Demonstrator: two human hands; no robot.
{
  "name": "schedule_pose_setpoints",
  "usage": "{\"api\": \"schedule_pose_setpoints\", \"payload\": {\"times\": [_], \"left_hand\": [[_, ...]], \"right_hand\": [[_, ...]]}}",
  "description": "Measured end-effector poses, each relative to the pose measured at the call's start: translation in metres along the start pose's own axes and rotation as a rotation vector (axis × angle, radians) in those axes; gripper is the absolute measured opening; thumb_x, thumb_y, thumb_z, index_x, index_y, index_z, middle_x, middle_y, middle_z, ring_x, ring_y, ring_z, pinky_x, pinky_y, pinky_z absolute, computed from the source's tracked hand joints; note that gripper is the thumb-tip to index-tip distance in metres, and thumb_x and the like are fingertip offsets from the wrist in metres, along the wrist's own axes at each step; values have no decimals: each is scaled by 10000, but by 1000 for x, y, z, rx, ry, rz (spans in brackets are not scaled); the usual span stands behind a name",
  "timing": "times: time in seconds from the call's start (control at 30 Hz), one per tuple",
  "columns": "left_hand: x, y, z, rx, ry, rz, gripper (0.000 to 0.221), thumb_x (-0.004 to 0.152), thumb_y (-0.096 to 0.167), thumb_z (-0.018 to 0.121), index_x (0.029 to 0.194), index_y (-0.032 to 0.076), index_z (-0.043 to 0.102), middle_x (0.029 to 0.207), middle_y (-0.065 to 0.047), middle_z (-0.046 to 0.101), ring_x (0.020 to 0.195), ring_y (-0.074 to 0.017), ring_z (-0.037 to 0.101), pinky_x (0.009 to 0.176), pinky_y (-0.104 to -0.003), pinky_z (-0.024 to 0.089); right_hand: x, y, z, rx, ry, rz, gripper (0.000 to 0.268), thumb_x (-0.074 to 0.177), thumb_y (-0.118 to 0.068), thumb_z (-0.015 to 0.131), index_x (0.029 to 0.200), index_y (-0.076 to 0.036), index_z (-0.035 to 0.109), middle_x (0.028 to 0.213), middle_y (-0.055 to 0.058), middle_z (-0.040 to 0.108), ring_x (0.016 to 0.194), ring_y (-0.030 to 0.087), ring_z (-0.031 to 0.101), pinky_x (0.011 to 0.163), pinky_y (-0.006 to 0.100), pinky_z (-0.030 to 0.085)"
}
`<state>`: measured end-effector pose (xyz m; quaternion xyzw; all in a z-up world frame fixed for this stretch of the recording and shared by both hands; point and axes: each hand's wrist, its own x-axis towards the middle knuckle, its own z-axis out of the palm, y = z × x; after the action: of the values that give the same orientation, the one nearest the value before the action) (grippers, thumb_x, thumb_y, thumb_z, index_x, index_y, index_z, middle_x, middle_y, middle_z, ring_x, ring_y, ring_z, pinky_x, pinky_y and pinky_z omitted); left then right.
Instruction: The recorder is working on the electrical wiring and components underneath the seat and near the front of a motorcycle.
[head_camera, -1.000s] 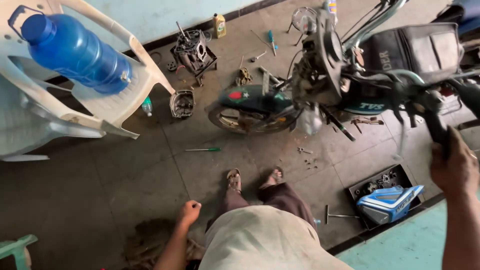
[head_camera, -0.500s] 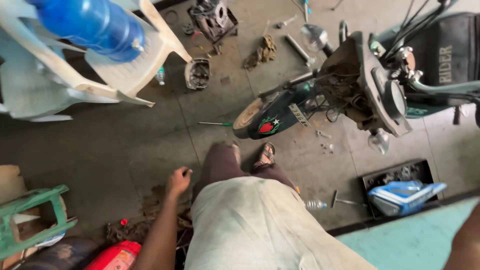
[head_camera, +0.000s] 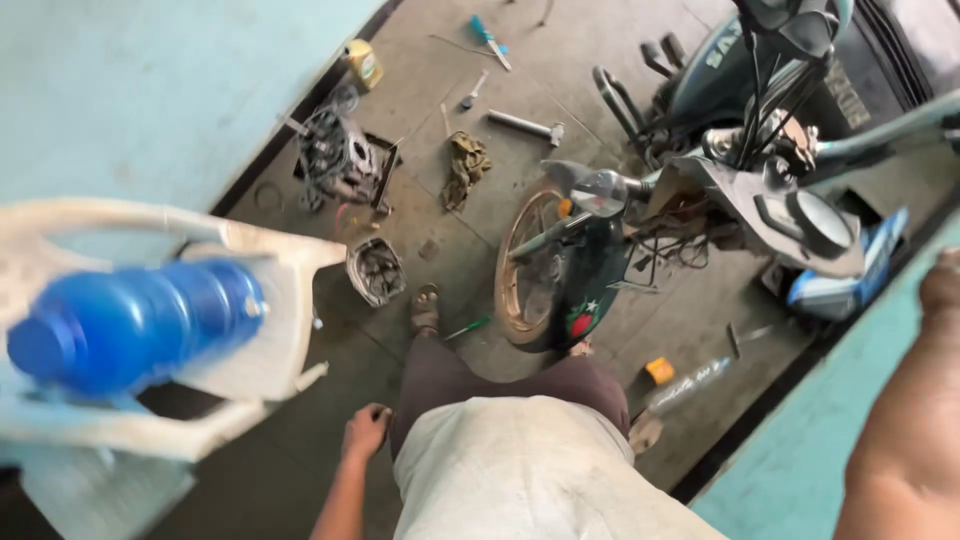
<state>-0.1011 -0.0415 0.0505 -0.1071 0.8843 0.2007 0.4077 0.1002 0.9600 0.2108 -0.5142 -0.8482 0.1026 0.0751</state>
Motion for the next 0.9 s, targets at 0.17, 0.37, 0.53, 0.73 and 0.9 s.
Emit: {"api": "schedule_pose_setpoints", "payload": {"times": [0.17, 0.37, 0.53, 0.73, 0.9], "left_hand": [[97, -28, -178, 5, 142, 113, 331, 919, 389, 654, 1103, 143, 778, 1116, -170, 767, 1079, -386, 715, 936, -466, 547], [201, 86, -325, 177, 391, 198, 332, 986, 409, 649, 1082, 118, 778, 1054, -217, 747, 1005, -459, 693, 859, -525, 543], [252, 300, -306, 164, 219, 574, 316, 938, 391, 648, 1099, 147, 769, 1048, -175, 752, 1007, -407, 708, 881, -484, 551], [252, 559, -186, 525, -164, 1006, 368, 936, 407, 603, 1142, 130, 730, 1125, -183, 724, 1075, -403, 666, 907, -510, 527], [232, 703, -103, 930, -345, 1324, 338, 956, 388, 613, 1069, 86, 714, 1122, -213, 710, 1068, -423, 654, 915, -548, 513]], "right_hand": [[-202, 2, 94, 37, -450, 427, 426, 1091, -425, 636, 1190, -17, 710, 969, 321, 718, 874, 508, 662, 734, 615, 530], [-425, -153, 168, 197, -924, 553, 377, 958, -315, 644, 1240, -98, 765, 997, 112, 778, 799, 207, 683, 690, 427, 612], [-496, -275, 184, 282, -1043, 457, 476, 956, -392, 636, 1329, -99, 682, 1206, 79, 752, 948, 200, 753, 909, 364, 568], [-463, -329, 257, 561, -855, 681, 506, 937, -370, 646, 1327, -47, 675, 1164, 132, 782, 904, 232, 737, 861, 394, 586], [-410, -372, 296, 641, -669, 717, 515, 974, -412, 614, 1369, -83, 626, 1254, 150, 716, 1065, 258, 692, 934, 406, 542]]}}
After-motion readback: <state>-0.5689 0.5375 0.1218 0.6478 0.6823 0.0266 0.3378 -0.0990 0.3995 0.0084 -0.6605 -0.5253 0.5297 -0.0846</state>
